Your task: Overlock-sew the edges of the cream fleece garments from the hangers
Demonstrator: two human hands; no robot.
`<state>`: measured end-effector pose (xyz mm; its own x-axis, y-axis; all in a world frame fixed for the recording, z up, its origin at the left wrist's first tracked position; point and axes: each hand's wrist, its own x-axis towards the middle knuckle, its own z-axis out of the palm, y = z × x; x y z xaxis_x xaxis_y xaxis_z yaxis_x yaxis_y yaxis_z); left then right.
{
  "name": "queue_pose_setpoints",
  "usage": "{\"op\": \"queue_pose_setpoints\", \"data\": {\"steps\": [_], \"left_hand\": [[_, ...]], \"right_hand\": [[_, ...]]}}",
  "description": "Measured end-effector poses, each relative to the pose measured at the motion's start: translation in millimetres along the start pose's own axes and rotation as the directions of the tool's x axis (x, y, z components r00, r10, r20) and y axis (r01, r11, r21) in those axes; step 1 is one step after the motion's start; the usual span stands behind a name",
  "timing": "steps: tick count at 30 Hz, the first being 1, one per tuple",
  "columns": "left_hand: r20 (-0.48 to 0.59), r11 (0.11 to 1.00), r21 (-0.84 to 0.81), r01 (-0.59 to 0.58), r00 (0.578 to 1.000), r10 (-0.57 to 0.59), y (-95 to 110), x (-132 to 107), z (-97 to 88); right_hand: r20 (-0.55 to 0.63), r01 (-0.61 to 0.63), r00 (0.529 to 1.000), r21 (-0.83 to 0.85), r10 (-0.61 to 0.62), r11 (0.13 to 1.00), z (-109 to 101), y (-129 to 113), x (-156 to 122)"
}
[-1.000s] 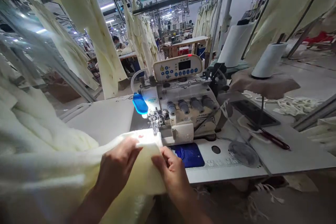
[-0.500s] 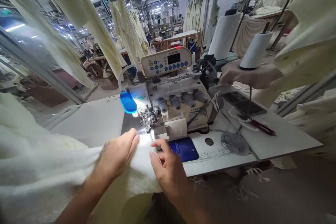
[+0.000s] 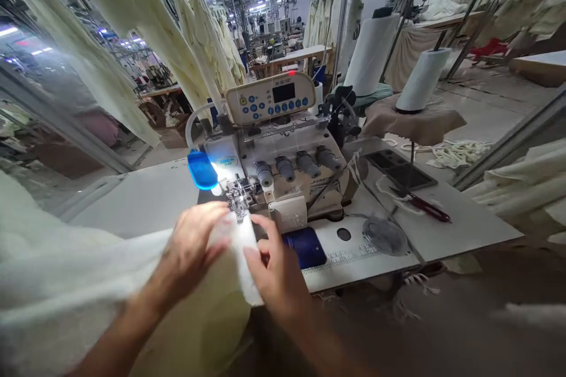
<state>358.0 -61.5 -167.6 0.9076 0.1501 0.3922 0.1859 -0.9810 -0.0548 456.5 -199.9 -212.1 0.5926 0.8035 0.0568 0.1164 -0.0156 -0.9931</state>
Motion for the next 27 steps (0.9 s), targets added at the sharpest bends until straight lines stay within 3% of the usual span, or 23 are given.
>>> {"op": "queue_pose_setpoints", "data": {"steps": [2,3,6,7,10,12,17,20,24,27], "left_hand": [[-0.177,0.978,-0.090,-0.187,0.969,0.169,15,-20,2.8],[-0.231,0.968,-0.114,-0.224,0.954,0.193,22,-28,5.3],[-0.333,0.962,-0.214,-0.168,0.939,0.090,38,-43,13.5],[-0.351,0.957,-0.253,-0.143,0.935,0.047,41,-45,15.9],[-0.371,0.940,-0.335,-0.068,0.926,-0.065,50,-51,21.2],[-0.373,0.936,-0.352,-0.024,0.921,-0.117,55,-57,23.1],[-0.380,0.948,-0.317,-0.011,0.918,-0.116,67,-69,21.8],[-0.388,0.926,-0.376,-0.024,0.912,-0.134,72,-74,18.0],[-0.401,0.892,-0.450,-0.052,0.904,-0.149,76,-78,11.8],[-0.415,0.928,-0.357,-0.103,0.908,-0.059,76,-76,8.0]], "right_hand": [[0.027,0.006,1.000,0.011,-0.006,1.000,1,6,-16],[-0.009,0.028,1.000,0.001,-0.028,1.000,2,10,-21],[-0.234,0.122,0.963,-0.058,-0.132,0.991,7,23,-20],[-0.236,0.126,0.963,-0.044,-0.133,0.991,8,27,-16],[0.017,0.015,1.000,0.046,-0.016,0.999,9,33,-12],[0.134,-0.041,0.990,0.023,0.037,0.999,8,32,-20],[0.113,0.042,0.993,-0.098,-0.031,0.994,-1,16,-54],[0.115,0.052,0.993,-0.132,-0.037,0.990,-6,9,-62],[0.121,-0.044,0.991,-0.052,0.050,0.998,-10,0,-63],[0.170,-0.188,0.971,0.119,0.167,0.975,-13,-7,-63]]}}
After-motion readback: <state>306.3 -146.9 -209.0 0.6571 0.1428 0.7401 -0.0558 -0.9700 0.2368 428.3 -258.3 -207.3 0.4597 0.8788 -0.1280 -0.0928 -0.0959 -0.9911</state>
